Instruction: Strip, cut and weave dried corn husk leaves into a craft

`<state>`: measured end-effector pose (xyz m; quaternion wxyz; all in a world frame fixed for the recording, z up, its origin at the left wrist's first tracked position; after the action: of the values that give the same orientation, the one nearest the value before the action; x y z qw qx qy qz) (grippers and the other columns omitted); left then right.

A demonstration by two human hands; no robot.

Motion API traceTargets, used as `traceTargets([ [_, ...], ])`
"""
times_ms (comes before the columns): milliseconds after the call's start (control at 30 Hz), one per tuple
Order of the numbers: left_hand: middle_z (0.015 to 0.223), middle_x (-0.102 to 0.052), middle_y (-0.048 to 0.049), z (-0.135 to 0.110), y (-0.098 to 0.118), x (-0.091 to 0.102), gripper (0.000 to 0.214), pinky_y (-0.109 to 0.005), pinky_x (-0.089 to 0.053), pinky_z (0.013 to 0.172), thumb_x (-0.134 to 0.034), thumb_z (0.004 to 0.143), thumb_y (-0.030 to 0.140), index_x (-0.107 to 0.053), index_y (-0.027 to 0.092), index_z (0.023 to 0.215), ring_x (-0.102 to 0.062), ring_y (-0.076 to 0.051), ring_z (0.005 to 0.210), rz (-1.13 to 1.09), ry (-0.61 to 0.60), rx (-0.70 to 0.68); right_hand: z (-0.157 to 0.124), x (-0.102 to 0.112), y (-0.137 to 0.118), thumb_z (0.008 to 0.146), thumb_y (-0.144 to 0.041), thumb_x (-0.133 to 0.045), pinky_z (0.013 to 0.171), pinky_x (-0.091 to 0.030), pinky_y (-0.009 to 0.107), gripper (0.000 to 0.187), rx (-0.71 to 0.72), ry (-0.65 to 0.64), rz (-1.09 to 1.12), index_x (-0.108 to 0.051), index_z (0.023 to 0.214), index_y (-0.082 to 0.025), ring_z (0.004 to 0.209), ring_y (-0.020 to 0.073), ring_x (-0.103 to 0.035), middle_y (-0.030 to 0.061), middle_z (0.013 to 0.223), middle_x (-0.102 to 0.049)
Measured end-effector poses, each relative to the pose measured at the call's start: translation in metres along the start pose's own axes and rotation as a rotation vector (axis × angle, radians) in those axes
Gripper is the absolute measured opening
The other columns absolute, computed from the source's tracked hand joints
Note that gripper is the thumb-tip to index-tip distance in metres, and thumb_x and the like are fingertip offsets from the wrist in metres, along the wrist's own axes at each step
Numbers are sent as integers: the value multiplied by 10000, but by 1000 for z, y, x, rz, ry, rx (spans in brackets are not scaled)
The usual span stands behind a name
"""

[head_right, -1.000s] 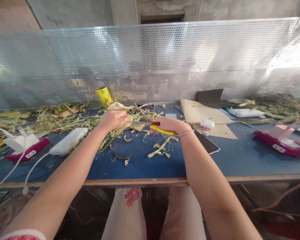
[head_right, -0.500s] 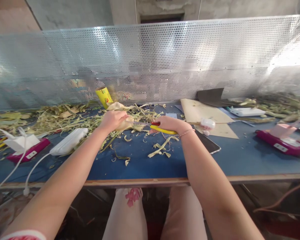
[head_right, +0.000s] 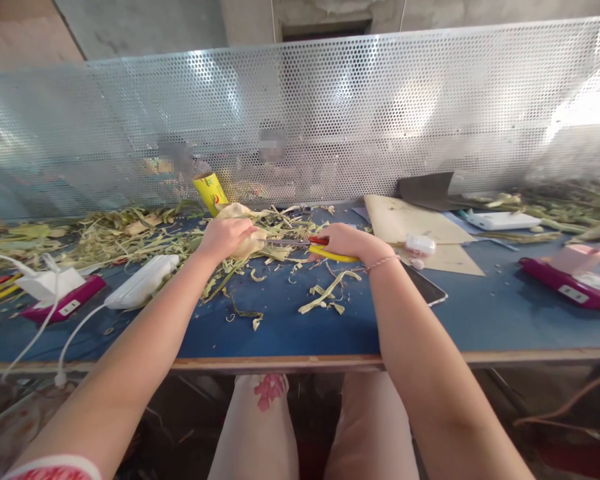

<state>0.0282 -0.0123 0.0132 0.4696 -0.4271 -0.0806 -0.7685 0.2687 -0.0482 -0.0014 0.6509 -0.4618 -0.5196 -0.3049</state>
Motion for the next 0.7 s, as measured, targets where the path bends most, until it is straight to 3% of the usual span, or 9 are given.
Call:
traceTargets([
  [133, 635, -611, -82, 0, -9, 4, 433, -291, -380, 566, -318, 853, 470, -601, 166, 731, -577, -195, 660, 73, 16, 91, -3, 2, 6, 678, -658, -512, 588, -343, 280, 462, -7, -4, 27, -537, 738, -201, 657, 171, -526, 34, 762, -613],
  [300, 805, -621, -108, -2, -11, 15, 414, -304, -393, 612, -359, 817, 505, -553, 150, 903, -591, -234, 786, 93, -22, 202, -2, -2, 4, 706, -665, -471, 617, -359, 281, 478, 10, -49, 35, -518, 795, -197, 739, 197, -553, 66, 864, -624],
  [467, 914, -579, -122, -1, -8, 18, 359, -349, -413, 719, -389, 804, 463, -489, 153, 954, -559, -257, 890, 63, -55, 144, -1, -4, 3, 713, -655, -468, 617, -361, 280, 466, -2, -66, 39, -513, 782, -196, 739, 198, -558, 69, 879, -623],
  [700, 967, -522, -127, -2, -9, 11, 530, -401, -409, 819, -479, 720, 567, -428, 145, 1037, -523, -275, 948, -31, -71, 67, -1, -3, 7, 713, -662, -459, 601, -354, 280, 472, 12, -52, 26, -521, 793, -201, 702, 187, -544, 54, 828, -617],
])
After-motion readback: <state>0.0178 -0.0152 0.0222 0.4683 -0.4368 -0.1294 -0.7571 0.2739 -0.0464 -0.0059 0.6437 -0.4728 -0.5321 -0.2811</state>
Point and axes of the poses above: each hand's wrist, its own z-axis towards the middle knuckle, its own x-axis out of the back of the hand, y = z × x, the point moved 3 cm from there along z, towards the middle knuckle
